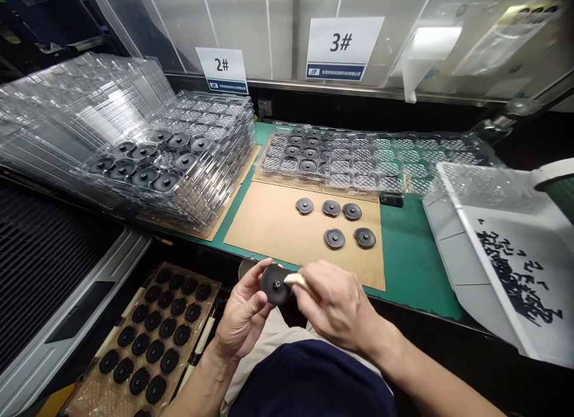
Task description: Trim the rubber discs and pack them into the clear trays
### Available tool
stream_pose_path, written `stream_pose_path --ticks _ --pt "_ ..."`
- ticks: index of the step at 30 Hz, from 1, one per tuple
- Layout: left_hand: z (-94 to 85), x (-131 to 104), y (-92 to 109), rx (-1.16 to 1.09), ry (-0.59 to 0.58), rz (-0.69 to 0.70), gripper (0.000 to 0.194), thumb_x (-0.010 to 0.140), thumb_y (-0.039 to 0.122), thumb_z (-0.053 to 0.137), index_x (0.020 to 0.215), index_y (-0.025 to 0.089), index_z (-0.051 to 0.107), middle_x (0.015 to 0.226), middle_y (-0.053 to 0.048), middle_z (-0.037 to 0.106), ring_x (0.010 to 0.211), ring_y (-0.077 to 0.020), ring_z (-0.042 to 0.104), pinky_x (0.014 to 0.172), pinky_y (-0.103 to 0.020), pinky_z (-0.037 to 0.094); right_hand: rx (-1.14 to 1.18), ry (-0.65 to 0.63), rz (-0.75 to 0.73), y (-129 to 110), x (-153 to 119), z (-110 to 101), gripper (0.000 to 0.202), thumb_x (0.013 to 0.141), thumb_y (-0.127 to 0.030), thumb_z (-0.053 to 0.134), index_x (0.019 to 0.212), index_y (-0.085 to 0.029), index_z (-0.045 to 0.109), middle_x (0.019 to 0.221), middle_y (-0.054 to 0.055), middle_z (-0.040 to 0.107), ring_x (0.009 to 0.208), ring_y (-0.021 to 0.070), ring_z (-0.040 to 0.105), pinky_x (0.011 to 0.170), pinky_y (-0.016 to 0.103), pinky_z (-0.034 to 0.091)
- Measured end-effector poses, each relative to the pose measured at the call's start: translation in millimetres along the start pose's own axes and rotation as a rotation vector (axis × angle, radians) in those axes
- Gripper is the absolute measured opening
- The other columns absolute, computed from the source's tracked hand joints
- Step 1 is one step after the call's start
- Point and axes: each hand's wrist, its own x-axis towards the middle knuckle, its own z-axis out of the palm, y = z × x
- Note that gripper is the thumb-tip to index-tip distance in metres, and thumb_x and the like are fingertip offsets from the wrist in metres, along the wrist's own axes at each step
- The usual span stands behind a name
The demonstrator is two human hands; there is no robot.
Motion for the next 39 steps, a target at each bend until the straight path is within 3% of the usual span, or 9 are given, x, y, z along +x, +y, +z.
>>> stream_pose_path --ticks 3,15,23,31,35,39 --pt "0.0 1 1 0.0 -0.009 -0.01 0.056 0.075 0.03 0.09 0.128 0.028 0.072 0.128 -0.006 0.073 0.118 -0.0211 0.067 0.102 -0.026 0.052 0.037 -0.091 -0.092 1 -1 -4 0.022 0.101 -0.022 0.049 0.08 -0.022 0.043 0.075 -0.001 0.05 0.067 0.0155 0.04 0.064 0.032 0.03" --pt "3.2 4 0 0.022 -0.012 -0.065 0.052 0.078 0.031 0.088 0.127 0.026 0.073 0.128 -0.008 0.073 0.12 -0.0248 0.066 0.102 -0.03 0.053 -0.088 -0.069 -0.082 6 -2 -10 0.023 0.103 -0.023 0.048 0.08 -0.022 0.047 0.075 0.0 0.053 0.067 0.0172 0.041 0.064 0.032 0.031" --pt "4.6 8 -1 -0.008 0.003 -0.079 0.05 0.081 0.03 0.085 0.129 0.024 0.072 0.127 -0.008 0.074 0.116 -0.0218 0.069 0.104 -0.03 0.054 -0.239 -0.081 -0.103 15 5 -12 0.025 0.104 -0.026 0.046 0.08 -0.021 0.049 0.075 0.001 0.052 0.069 0.0184 0.041 0.068 0.035 0.03" --pt "-0.3 5 -4 -0.043 -0.001 -0.177 0.043 0.087 0.034 0.079 0.127 0.021 0.073 0.122 -0.01 0.076 0.106 -0.0223 0.072 0.096 -0.033 0.059 -0.313 -0.146 -0.159 13 12 -9 0.023 0.104 -0.024 0.046 0.082 -0.02 0.053 0.077 0.002 0.054 0.071 0.0194 0.041 0.073 0.036 0.032" --pt "-5.4 5 -7 -0.049 -0.01 -0.231 0.041 0.091 0.04 0.074 0.125 0.017 0.075 0.11 -0.011 0.078 0.091 -0.0209 0.073 0.085 -0.032 0.061 -0.356 -0.196 -0.211 12 14 -9 0.02 0.103 -0.025 0.048 0.085 -0.019 0.056 0.078 0.003 0.055 0.071 0.0201 0.041 0.073 0.037 0.031" --pt "-11.5 5 -10 -0.078 -0.019 -0.288 0.033 0.094 0.043 0.068 0.106 0.014 0.079 0.095 -0.01 0.078 0.079 -0.0209 0.071 0.07 -0.035 0.064 -0.408 -0.273 -0.286 11 22 -11 0.005 0.095 -0.017 0.055 0.092 -0.019 0.059 0.084 0.004 0.057 0.072 0.0206 0.041 0.072 0.038 0.031"
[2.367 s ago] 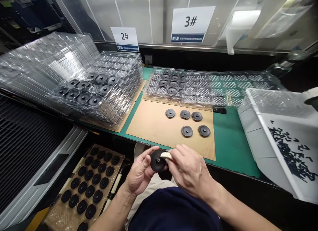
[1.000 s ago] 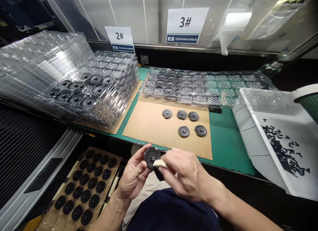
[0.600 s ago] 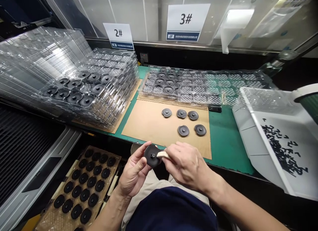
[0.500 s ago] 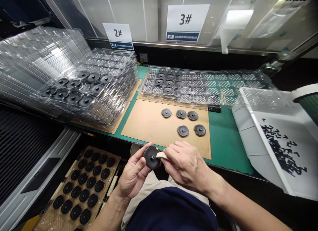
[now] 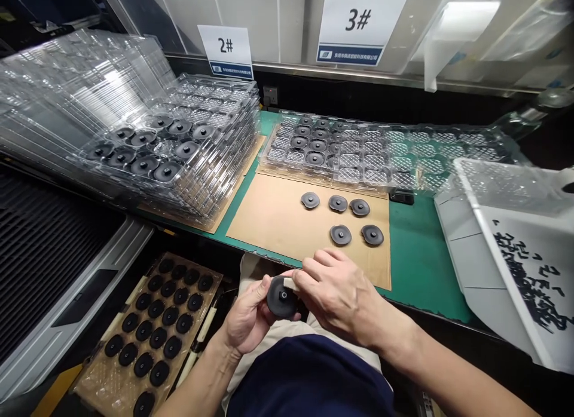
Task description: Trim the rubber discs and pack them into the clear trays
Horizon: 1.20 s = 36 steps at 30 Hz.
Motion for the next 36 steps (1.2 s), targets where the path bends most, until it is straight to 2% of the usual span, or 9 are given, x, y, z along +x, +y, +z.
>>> stream_pose_path --ticks 3,7,10,12,14,19,25,29,36 --pt "-7.1 1 -4 -0.052 -0.003 -0.083 0.035 0.096 0.046 0.065 0.093 0.013 0.079 0.087 -0.01 0.076 0.074 -0.0215 0.071 0.059 -0.034 0.064 -0.017 -0.009 -0.063 -2 10 -2 0.006 0.091 -0.018 0.061 0.098 -0.019 0.06 0.088 0.005 0.056 0.076 0.0215 0.042 0.074 0.038 0.032" --pt "-12.5 3 -7 -0.126 -0.09 -0.154 0.046 0.098 0.055 0.057 0.104 0.014 0.077 0.09 -0.011 0.076 0.074 -0.0229 0.072 0.061 -0.038 0.064 0.001 0.023 -0.241 -6 23 1 0.022 0.093 -0.023 0.063 0.115 -0.02 0.059 0.097 0.005 0.058 0.086 0.0227 0.047 0.078 0.038 0.034" --pt "-10.3 3 -2 -0.167 -0.008 0.095 0.034 0.094 0.045 0.069 0.12 0.023 0.073 0.114 -0.006 0.076 0.1 -0.0206 0.072 0.089 -0.036 0.062 0.042 0.081 -0.007 -9 24 8 0.008 0.099 -0.023 0.053 0.095 -0.019 0.058 0.086 0.005 0.057 0.077 0.0205 0.047 0.071 0.036 0.033" --pt "-7.3 3 2 -0.123 0.052 0.266 0.045 0.085 0.036 0.082 0.128 0.028 0.07 0.124 -0.004 0.074 0.116 -0.0202 0.068 0.103 -0.033 0.054 0.181 0.088 0.209 -14 21 14 0.022 0.101 -0.024 0.049 0.079 -0.021 0.049 0.071 0.0 0.051 0.063 0.0168 0.042 0.062 0.034 0.029" --pt "-3.6 2 3 -0.04 0.074 0.341 0.056 0.075 0.028 0.09 0.128 0.029 0.071 0.127 -0.005 0.073 0.121 -0.0207 0.066 0.107 -0.031 0.051 0.375 0.079 0.311 -21 19 18 0.028 0.1 -0.025 0.048 0.073 -0.023 0.04 0.063 -0.004 0.044 0.056 0.0137 0.036 0.057 0.032 0.025" --pt "7.8 2 1 0.061 0.087 0.476 0.055 0.066 0.021 0.095 0.116 0.03 0.077 0.119 -0.003 0.077 0.113 -0.0193 0.069 0.101 -0.026 0.054 0.462 0.307 0.336 -39 25 14 0.024 0.101 -0.022 0.045 0.078 -0.022 0.04 0.071 -0.003 0.045 0.063 0.0134 0.039 0.062 0.03 0.028" --pt "10.3 -2 14 0.108 0.11 0.632 0.056 0.064 0.024 0.096 0.117 0.032 0.077 0.12 -0.003 0.077 0.115 -0.0188 0.069 0.101 -0.024 0.054 0.333 0.189 0.288 -35 19 5 0.028 0.105 -0.027 0.045 0.078 -0.022 0.044 0.071 -0.002 0.044 0.064 0.015 0.039 0.064 0.033 0.027" --pt "4.4 -6 18 0.098 0.083 0.583 0.058 0.065 0.025 0.096 0.119 0.031 0.076 0.12 -0.004 0.077 0.115 -0.0194 0.069 0.102 -0.025 0.054 0.207 0.179 0.268 -26 16 4 0.029 0.106 -0.029 0.044 0.078 -0.022 0.047 0.071 -0.001 0.046 0.065 0.0164 0.04 0.065 0.034 0.028" --pt "-7.0 -11 8 -0.005 -0.054 0.275 0.069 0.071 0.032 0.093 0.135 0.028 0.067 0.126 -0.004 0.074 0.117 -0.0183 0.069 0.101 -0.021 0.053 0.105 0.224 0.231 -2 23 14 0.03 0.106 -0.026 0.041 0.084 -0.018 0.059 0.082 0.005 0.058 0.072 0.0187 0.049 0.067 0.033 0.034"
